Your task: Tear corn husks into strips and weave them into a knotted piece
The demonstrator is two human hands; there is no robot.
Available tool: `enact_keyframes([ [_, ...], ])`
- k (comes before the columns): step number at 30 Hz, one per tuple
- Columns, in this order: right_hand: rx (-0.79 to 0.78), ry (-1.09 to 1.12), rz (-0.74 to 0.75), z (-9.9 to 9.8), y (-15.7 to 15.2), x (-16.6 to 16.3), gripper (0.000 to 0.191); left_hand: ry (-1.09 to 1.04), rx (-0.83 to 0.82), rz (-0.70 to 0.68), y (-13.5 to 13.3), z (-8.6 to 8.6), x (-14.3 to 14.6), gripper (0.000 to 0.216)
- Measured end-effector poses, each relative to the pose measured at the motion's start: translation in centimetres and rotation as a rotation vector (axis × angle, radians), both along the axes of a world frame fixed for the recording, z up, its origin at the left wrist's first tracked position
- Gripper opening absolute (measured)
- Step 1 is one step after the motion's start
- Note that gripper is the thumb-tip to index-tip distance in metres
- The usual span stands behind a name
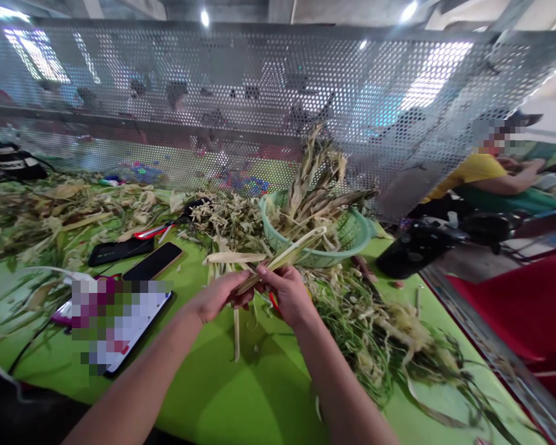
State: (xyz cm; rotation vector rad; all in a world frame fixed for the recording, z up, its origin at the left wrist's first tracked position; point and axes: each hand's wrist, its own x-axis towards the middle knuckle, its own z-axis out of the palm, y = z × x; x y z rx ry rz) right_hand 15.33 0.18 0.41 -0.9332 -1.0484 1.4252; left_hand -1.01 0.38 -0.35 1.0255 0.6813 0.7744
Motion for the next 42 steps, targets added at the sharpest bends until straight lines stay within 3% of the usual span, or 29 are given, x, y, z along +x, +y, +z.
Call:
enact_keyframes([
  [3, 0.029, -0.055, -0.129, 0.0, 0.2, 0.4, 0.024, -0.061, -0.071, 0.126, 0.5, -0.5, 0.1, 0.037],
  [5, 0.059, -0.097, -0.178, -0.1, 0.3, 0.4, 0.024, -0.222, -0.164, 0.207, 0.6, -0.8, 0.5, 0.035],
  [9, 0.107, -0.157, -0.134, -0.3, -0.1, -0.4, 0.025, -0.547, -0.316, 0.309, 0.5, -0.7, 1.6, 0.030],
  [13, 0.076, -0.251, -0.091, -0.3, -0.5, -1.5, 0.033, -0.590, -0.343, 0.361, 0.2, -0.2, 2.0, 0.029],
  [16, 0.081, -0.269, -0.101, -0.3, -0.5, -1.6, 0.036, -0.460, -0.225, 0.338, -0.1, 0.2, 1.7, 0.034],
  [21, 0.108, -0.250, -0.117, -0.4, -0.3, -1.4, 0.035, 0.030, 0.246, 0.310, -0.6, 0.3, 1.0, 0.036],
  [26, 0.096, -0.210, -0.098, -0.6, -0.2, -1.3, 0.033, -0.176, 0.119, 0.187, -0.7, 0.3, 1.1, 0.042],
  [28, 0.093, -0.205, -0.100, -0.5, -0.2, -1.3, 0.032, -0.156, 0.156, 0.175, -0.7, 0.3, 1.2, 0.043],
  [34, 0.069, -0.265, -0.169, 0.5, -0.6, -1.0, 0.033, 0.415, 0.429, 0.190, -0.6, 0.2, 1.0, 0.037],
  [42, 0.127, -0.081, -0.395, 1.3, 0.1, 1.1, 0.029, 0.759, 0.608, 0.132, 0.1, 0.9, -0.9, 0.033],
])
